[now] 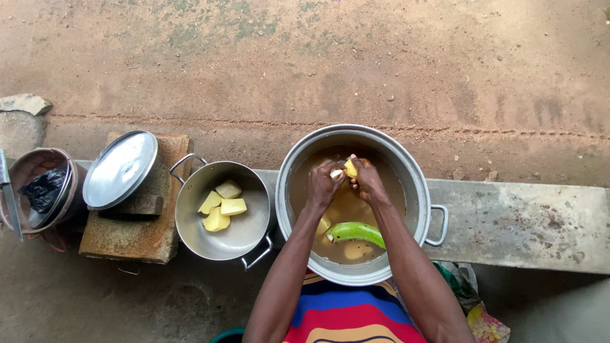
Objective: The person washes cut pieces of root vegetables and a plantain in a large pot of water by hand, then transfers the cleaned pieces into a smaller pot.
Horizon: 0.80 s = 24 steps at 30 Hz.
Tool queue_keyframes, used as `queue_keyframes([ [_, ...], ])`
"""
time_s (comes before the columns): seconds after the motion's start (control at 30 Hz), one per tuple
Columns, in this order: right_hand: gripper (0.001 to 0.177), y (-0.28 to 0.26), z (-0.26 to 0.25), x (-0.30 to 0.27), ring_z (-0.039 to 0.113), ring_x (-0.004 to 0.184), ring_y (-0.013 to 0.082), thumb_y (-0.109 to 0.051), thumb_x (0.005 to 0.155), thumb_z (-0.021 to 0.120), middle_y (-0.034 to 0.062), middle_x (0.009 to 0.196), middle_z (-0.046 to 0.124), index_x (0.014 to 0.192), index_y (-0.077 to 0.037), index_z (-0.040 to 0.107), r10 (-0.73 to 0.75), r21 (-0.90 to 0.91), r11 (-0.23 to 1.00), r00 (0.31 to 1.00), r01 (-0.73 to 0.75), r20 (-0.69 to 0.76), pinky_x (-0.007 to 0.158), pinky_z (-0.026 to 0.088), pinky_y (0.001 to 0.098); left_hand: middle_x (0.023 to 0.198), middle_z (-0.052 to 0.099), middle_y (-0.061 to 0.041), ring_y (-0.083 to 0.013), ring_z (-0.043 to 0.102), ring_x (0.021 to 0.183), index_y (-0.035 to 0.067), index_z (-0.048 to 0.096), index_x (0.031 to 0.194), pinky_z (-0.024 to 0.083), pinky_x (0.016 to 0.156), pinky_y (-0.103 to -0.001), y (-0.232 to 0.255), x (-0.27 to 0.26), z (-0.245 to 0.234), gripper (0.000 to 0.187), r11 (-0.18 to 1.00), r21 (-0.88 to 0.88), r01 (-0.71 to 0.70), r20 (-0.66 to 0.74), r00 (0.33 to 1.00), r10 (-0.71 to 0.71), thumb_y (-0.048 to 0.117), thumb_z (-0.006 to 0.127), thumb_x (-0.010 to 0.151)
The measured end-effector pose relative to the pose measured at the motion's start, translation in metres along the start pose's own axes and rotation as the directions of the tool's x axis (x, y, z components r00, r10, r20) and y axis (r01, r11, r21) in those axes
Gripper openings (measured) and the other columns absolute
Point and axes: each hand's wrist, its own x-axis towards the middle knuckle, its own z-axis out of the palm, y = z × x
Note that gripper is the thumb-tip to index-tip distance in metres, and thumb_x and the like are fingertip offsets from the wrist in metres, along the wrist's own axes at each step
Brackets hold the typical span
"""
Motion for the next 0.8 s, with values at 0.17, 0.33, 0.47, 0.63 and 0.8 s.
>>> queue_keyframes([
  [0.17,0.036,-0.006,-0.001,-0.019,0.045,0.051,0.0052,-0.04,0.103,0.058,0.0001,0.075,0.06,0.116,-0.007,0.058,-0.012,-0.002,1.0,1.0,0.012,0.023,0.04,0.036,0.0192,0.103,0.079,-0.009,-0.0228,0.076,0.088,0.013,0.081,0.098,0.065,0.08,-0.038,0.013,0.002,-0.021,0.014,0.99,-0.131,-0.044,0.0,0.999,0.044,0.015,0.083,0.083],
  [0.33,0.035,-0.012,-0.002,-0.024,0.045,0.053,0.0048,-0.039,0.103,0.059,-0.0009,0.075,0.057,0.121,-0.009,0.058,-0.016,-0.009,1.0,1.0,0.016,-0.013,0.041,0.037,0.0188,0.103,0.078,-0.008,-0.0227,0.077,0.087,0.013,0.081,0.099,0.065,0.078,-0.038,0.023,-0.004,-0.025,0.015,0.988,-0.15,-0.036,0.051,0.998,0.044,0.018,0.082,0.084],
  [0.47,0.037,-0.015,-0.003,-0.032,0.045,0.053,0.0054,-0.04,0.102,0.059,0.0,0.075,0.057,0.124,-0.01,0.058,-0.022,-0.026,0.999,0.999,0.021,-0.04,0.04,0.036,0.019,0.111,0.077,-0.007,-0.023,0.077,0.083,0.014,0.081,0.1,0.064,0.073,-0.037,0.023,-0.005,-0.021,0.016,0.996,-0.082,0.03,0.098,0.995,-0.022,0.022,0.081,0.086],
  [0.63,0.036,-0.016,-0.002,-0.033,0.044,0.052,0.0056,-0.041,0.1,0.06,-0.0001,0.074,0.057,0.124,-0.014,0.057,-0.007,-0.036,0.999,0.996,0.003,-0.092,0.041,0.037,0.0192,0.113,0.077,-0.005,-0.0227,0.077,0.078,0.017,0.081,0.103,0.065,0.072,-0.036,0.036,-0.012,-0.02,0.02,0.998,0.036,0.045,0.107,0.993,-0.049,0.022,0.081,0.084],
  [0.8,0.034,-0.012,-0.004,-0.031,0.044,0.053,0.0047,-0.042,0.102,0.06,-0.0011,0.074,0.057,0.115,-0.01,0.058,-0.03,0.031,0.999,0.999,0.032,-0.043,0.041,0.037,0.0184,0.101,0.077,-0.007,-0.0267,0.075,0.085,0.009,0.077,0.1,0.062,0.075,-0.042,0.056,-0.018,-0.027,0.027,0.984,0.17,-0.05,0.002,0.999,0.05,0.025,0.088,0.08],
])
